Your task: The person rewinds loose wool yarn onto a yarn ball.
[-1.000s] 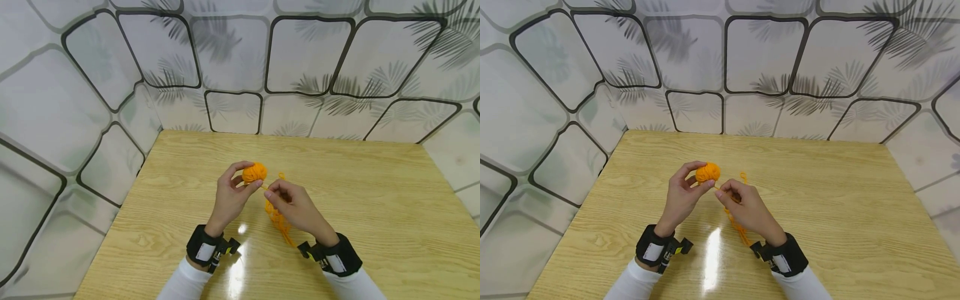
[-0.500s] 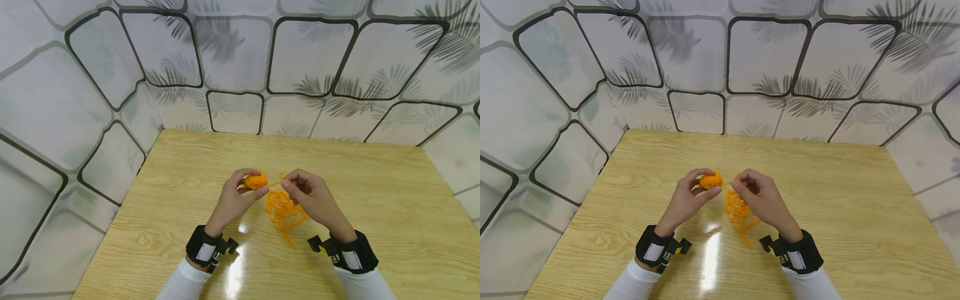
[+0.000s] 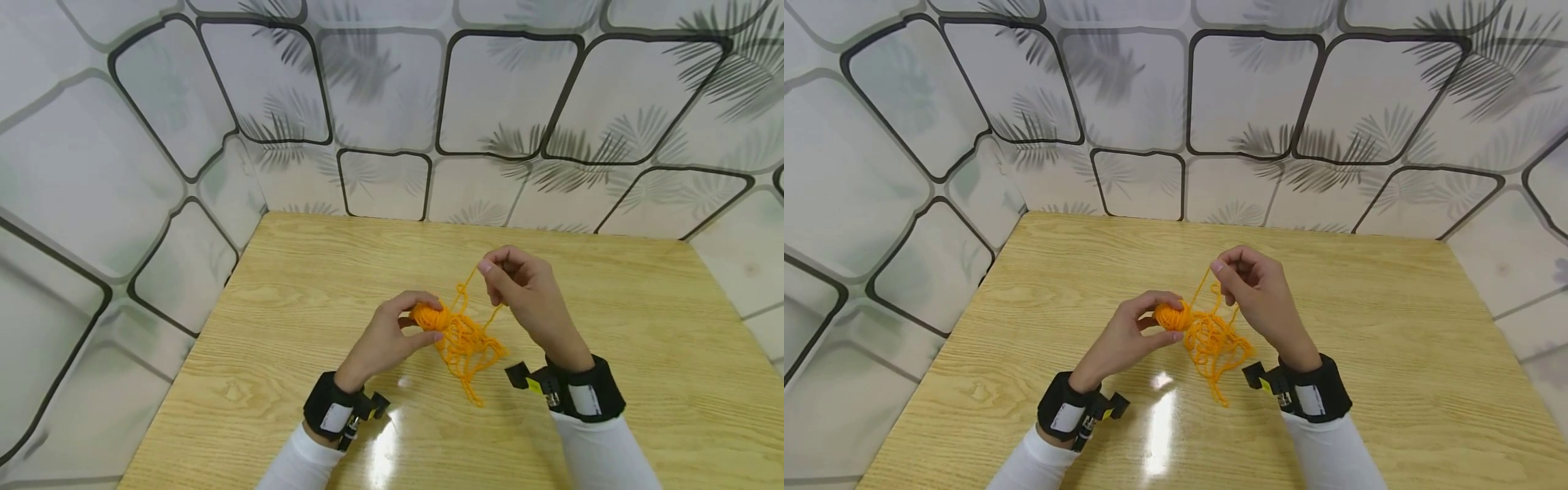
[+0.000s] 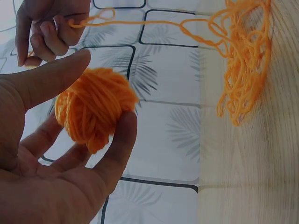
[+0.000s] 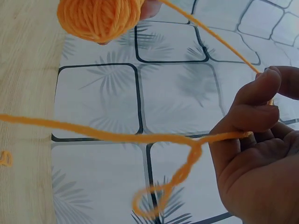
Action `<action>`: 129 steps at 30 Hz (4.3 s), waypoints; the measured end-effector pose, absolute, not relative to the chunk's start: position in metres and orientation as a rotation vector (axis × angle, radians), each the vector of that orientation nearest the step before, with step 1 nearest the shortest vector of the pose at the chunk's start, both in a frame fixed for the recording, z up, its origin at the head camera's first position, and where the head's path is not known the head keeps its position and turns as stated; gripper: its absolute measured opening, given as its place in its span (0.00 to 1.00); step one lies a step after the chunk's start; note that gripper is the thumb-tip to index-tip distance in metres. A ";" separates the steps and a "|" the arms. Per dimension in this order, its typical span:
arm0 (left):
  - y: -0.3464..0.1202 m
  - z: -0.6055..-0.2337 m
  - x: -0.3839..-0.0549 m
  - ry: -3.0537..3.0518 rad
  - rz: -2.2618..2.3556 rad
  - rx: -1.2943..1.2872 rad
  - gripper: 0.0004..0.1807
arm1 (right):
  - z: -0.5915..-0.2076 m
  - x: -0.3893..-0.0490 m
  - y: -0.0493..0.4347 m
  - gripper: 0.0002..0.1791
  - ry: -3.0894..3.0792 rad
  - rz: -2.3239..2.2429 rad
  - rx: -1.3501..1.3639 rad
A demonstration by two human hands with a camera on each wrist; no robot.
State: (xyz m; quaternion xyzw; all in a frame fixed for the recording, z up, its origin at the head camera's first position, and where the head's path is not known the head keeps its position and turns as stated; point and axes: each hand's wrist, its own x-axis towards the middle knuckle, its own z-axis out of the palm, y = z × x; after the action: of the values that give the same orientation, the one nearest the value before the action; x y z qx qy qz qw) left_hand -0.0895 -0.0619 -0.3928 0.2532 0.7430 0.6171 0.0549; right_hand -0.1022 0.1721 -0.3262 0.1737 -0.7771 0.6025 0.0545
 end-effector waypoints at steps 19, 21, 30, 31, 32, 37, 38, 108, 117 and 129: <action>-0.057 -0.378 -0.079 1.844 2.279 0.990 0.23 | -0.374 -0.136 0.158 0.15 -2.413 2.045 0.367; -0.058 -0.378 -0.081 1.787 2.359 0.954 0.24 | -0.380 -0.134 0.154 0.14 -2.452 2.032 0.369; -0.062 -0.375 -0.089 1.767 2.583 0.606 0.25 | -0.399 -0.113 0.140 0.10 -2.567 1.998 0.523; -0.061 -0.375 -0.090 1.790 2.595 0.569 0.24 | -0.399 -0.110 0.139 0.10 -2.578 1.981 0.556; -0.061 -0.375 -0.092 1.809 2.608 0.533 0.24 | -0.399 -0.106 0.137 0.10 -2.586 1.965 0.589; -0.058 -0.378 -0.098 1.954 2.637 0.399 0.22 | -0.396 -0.090 0.131 0.09 -2.647 1.822 0.698; -0.058 -0.381 -0.100 1.989 2.627 0.383 0.22 | -0.395 -0.088 0.130 0.09 -2.655 1.799 0.712; -0.062 -0.385 -0.098 1.727 2.691 0.124 0.19 | -0.397 -0.088 0.132 0.10 -2.681 1.748 0.605; -0.063 -0.390 -0.101 1.973 2.665 0.005 0.20 | -0.390 -0.075 0.130 0.08 -2.698 1.582 0.771; -0.064 -0.400 -0.104 2.361 2.385 0.052 0.21 | -0.376 -0.059 0.134 0.08 -2.665 1.468 0.809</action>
State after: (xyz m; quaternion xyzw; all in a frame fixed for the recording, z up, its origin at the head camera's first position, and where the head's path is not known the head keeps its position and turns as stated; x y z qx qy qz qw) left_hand -0.1041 -0.0639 -0.4001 0.0153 0.6993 0.7066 -0.1071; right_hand -0.0587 0.1343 -0.3756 0.2569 -0.8464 0.4664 -0.0033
